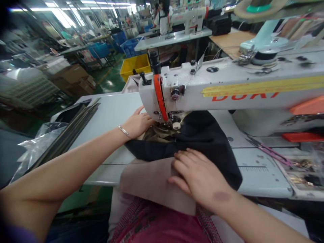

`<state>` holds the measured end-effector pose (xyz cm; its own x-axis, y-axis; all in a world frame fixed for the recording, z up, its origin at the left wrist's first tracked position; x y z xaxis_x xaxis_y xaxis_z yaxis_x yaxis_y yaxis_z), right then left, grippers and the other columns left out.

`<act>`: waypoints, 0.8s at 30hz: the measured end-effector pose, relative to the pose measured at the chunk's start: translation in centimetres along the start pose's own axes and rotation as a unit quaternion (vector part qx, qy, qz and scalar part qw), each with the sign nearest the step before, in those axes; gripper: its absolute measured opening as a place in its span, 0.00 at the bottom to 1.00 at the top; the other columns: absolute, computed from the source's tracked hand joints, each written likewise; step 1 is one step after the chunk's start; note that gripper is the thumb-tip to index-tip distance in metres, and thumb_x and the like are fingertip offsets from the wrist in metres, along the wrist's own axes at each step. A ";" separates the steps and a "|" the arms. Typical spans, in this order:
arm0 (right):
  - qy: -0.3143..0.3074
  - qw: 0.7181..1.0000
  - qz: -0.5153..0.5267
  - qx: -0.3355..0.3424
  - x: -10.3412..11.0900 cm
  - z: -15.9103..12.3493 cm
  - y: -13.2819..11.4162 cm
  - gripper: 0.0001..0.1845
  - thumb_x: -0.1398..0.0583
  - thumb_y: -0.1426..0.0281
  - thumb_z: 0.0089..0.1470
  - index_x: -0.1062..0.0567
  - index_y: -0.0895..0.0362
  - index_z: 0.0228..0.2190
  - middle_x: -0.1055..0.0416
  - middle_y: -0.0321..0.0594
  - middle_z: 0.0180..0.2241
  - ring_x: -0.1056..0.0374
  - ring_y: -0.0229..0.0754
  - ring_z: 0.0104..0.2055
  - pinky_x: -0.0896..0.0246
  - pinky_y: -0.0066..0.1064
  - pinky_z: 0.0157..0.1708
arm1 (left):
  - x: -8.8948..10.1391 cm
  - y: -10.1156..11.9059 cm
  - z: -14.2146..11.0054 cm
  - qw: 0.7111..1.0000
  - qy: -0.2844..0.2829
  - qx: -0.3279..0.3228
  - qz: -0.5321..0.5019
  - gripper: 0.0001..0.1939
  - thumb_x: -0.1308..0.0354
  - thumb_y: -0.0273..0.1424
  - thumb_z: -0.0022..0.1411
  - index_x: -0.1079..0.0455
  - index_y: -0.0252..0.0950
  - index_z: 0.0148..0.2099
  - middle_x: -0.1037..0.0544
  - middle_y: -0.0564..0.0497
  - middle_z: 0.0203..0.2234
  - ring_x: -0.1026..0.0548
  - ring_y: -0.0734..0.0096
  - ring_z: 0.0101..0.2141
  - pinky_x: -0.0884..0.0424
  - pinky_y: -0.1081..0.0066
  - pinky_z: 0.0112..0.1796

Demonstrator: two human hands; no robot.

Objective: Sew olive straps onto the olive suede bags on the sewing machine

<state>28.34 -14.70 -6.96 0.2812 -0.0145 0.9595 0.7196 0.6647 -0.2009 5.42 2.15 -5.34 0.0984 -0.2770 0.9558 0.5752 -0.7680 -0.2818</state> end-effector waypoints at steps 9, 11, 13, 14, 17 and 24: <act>0.035 0.995 -0.002 -0.094 1.5 3.2 15.9 0.23 0.48 0.58 0.63 0.30 0.60 0.52 0.32 0.52 0.55 0.38 0.50 0.58 0.41 0.45 0.54 | 4.4 8.8 -4.5 0.997 -0.057 -0.032 -0.028 0.05 0.49 0.26 0.63 0.34 0.33 0.41 0.24 0.47 0.30 0.25 0.61 0.32 0.30 0.63 0.34; 0.073 0.994 0.014 -0.081 1.1 3.2 14.9 0.25 0.45 0.58 0.61 0.32 0.58 0.54 0.36 0.51 0.58 0.41 0.51 0.60 0.44 0.49 0.58 | 4.2 8.9 -4.3 0.999 -0.014 -0.049 -0.018 0.06 0.50 0.26 0.64 0.33 0.34 0.41 0.24 0.43 0.41 0.26 0.58 0.43 0.31 0.60 0.43; 0.101 0.994 0.019 -0.041 0.8 2.8 12.7 0.25 0.43 0.59 0.59 0.32 0.56 0.55 0.39 0.47 0.61 0.46 0.51 0.64 0.49 0.49 0.61 | 3.6 8.3 -4.0 0.997 0.018 -0.076 -0.028 0.08 0.50 0.26 0.64 0.32 0.33 0.44 0.28 0.41 0.52 0.32 0.57 0.54 0.36 0.58 0.53; 0.098 0.995 0.021 -0.011 0.7 2.5 11.5 0.25 0.43 0.60 0.59 0.33 0.55 0.56 0.40 0.45 0.62 0.47 0.50 0.64 0.50 0.49 0.62 | 3.3 8.0 -3.8 0.995 0.024 -0.089 -0.047 0.10 0.49 0.25 0.63 0.33 0.32 0.46 0.31 0.41 0.56 0.35 0.58 0.57 0.39 0.58 0.56; 0.044 0.997 0.026 0.059 -0.1 1.7 8.6 0.23 0.44 0.62 0.60 0.32 0.50 0.56 0.39 0.39 0.62 0.49 0.49 0.65 0.50 0.50 0.61 | 2.7 6.6 -3.3 0.989 0.015 -0.065 -0.130 0.18 0.45 0.25 0.55 0.34 0.31 0.50 0.27 0.42 0.51 0.31 0.60 0.53 0.37 0.61 0.55; 0.019 0.999 -0.018 -0.031 -1.6 1.4 3.2 0.25 0.47 0.59 0.62 0.34 0.49 0.59 0.37 0.37 0.60 0.48 0.56 0.63 0.46 0.52 0.53 | 4.2 5.2 -2.2 0.986 0.020 0.025 -0.162 0.18 0.46 0.26 0.51 0.32 0.34 0.46 0.24 0.49 0.32 0.26 0.61 0.36 0.33 0.63 0.40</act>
<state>29.25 -11.47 -8.87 0.2779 -0.0673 0.9582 0.7678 0.6150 -0.1795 7.06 -4.21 -3.00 -0.1288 -0.0440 0.9907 0.6101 -0.7911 0.0442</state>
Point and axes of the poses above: each hand's wrist, its own z-axis towards the middle knuckle, its own x-axis out of the back of the hand, y = z × x, the point moved 2 cm from there along z, towards the middle knuckle
